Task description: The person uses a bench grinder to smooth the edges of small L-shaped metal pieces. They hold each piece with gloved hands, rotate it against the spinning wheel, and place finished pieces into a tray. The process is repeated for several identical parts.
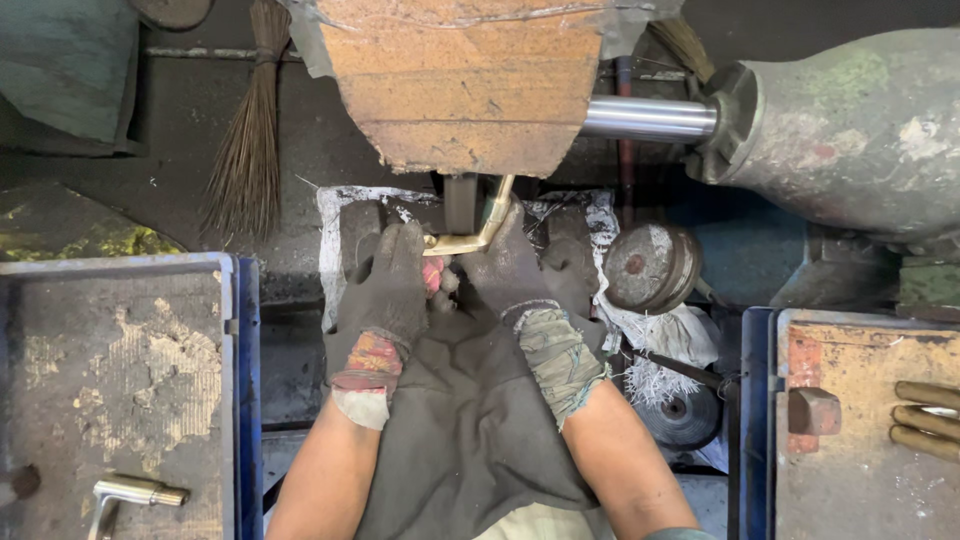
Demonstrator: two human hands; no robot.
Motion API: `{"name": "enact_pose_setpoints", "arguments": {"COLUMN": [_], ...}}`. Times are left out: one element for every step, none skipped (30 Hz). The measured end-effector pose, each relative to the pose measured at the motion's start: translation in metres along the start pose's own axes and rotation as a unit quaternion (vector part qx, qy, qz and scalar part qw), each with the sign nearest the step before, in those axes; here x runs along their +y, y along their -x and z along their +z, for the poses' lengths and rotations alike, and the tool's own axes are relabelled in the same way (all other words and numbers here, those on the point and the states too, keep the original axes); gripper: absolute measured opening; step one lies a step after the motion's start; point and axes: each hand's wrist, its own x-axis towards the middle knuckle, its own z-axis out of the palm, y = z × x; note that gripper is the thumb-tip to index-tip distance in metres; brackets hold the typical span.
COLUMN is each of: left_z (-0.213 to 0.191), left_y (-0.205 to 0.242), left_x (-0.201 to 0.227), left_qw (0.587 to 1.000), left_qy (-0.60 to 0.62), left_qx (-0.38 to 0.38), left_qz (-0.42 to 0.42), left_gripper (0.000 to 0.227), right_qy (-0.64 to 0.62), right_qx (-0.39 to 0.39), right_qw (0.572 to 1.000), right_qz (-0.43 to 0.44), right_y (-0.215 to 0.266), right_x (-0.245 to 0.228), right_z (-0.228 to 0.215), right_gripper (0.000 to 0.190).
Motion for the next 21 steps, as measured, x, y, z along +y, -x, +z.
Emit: {"name": "enact_pose_setpoints", "arguments": {"left_z": [0.001,0.001,0.002,0.003,0.005,0.007,0.009,0.010,0.011,0.012,0.012,0.011,0.008,0.004,-0.001,-0.007,-0.014,-0.020,-0.026,-0.032,-0.039], "left_y": [0.000,0.000,0.001,0.001,-0.002,-0.003,-0.003,-0.004,-0.005,-0.006,-0.008,-0.009,-0.010,-0.011,-0.011,-0.011,-0.010,-0.011,-0.012,-0.013,-0.015], "left_x": [0.000,0.000,-0.001,-0.002,-0.003,-0.004,-0.006,-0.008,-0.010,-0.012,-0.013,-0.014,-0.014,-0.012,-0.010,-0.008,-0.007,-0.007,-0.009,-0.012,-0.016], "left_qw": [1.000,0.998,0.996,0.996,0.996,0.997,0.997,0.997,0.996,0.997,0.997,0.997,0.998,0.998,0.997,0.997,0.997,0.996,0.997,0.995,0.991], "left_qy": [-0.023,-0.046,-0.068,-0.062,-0.056,-0.049,-0.059,-0.068,-0.078,-0.077,-0.075,-0.074,-0.056,-0.039,-0.021,-0.027,-0.031,-0.036,0.010,0.057,0.103], "left_qx": [0.020,0.040,0.061,0.062,0.061,0.059,0.051,0.042,0.033,0.024,0.015,0.006,-0.003,-0.012,-0.019,-0.032,-0.043,-0.055,-0.057,-0.059,-0.061], "left_qz": [-0.005,-0.010,-0.015,-0.019,-0.024,-0.028,-0.024,-0.019,-0.014,-0.018,-0.020,-0.023,-0.039,-0.054,-0.067,-0.064,-0.060,-0.056,-0.057,-0.058,-0.060], "left_gripper": [0.044,0.042,0.041,0.041,0.042,0.042,0.040,0.039,0.038,0.040,0.042,0.045,0.049,0.054,0.058,0.060,0.061,0.063,0.064,0.066,0.068], "right_qy": [0.119,0.235,0.346,0.421,0.493,0.560,0.570,0.580,0.590,0.450,0.287,0.110,0.109,0.107,0.105,0.115,0.125,0.134,0.171,0.207,0.243], "right_qx": [-0.015,-0.030,-0.045,-0.029,-0.011,0.008,0.003,-0.001,-0.006,-0.001,0.003,0.007,0.010,0.013,0.014,0.009,0.003,-0.003,-0.017,-0.032,-0.047], "right_qw": [0.990,0.959,0.907,0.864,0.813,0.753,0.751,0.748,0.745,0.871,0.955,0.992,0.993,0.993,0.994,0.993,0.992,0.991,0.985,0.977,0.967], "right_qz": [-0.080,-0.159,-0.235,-0.273,-0.310,-0.344,-0.333,-0.322,-0.310,-0.195,-0.071,0.055,0.047,0.039,0.030,0.027,0.023,0.020,-0.007,-0.034,-0.060], "right_y": [-0.002,-0.005,-0.006,-0.006,-0.008,-0.009,-0.009,-0.009,-0.009,-0.008,-0.008,-0.008,-0.007,-0.007,-0.008,-0.010,-0.011,-0.012,-0.013,-0.014,-0.014], "right_x": [0.003,0.005,0.007,0.008,0.008,0.008,0.007,0.005,0.004,0.001,-0.001,-0.003,-0.004,-0.005,-0.006,-0.006,-0.005,-0.004,-0.003,-0.002,-0.001], "right_z": [0.001,0.002,0.003,0.004,0.004,0.003,0.002,0.001,-0.001,-0.002,-0.003,-0.004,-0.003,-0.002,-0.001,0.001,0.002,0.004,0.005,0.006,0.007], "right_gripper": [0.071,0.059,0.047,0.044,0.041,0.038,0.041,0.045,0.049,0.059,0.070,0.081,0.083,0.086,0.088,0.092,0.095,0.099,0.096,0.093,0.090]}}
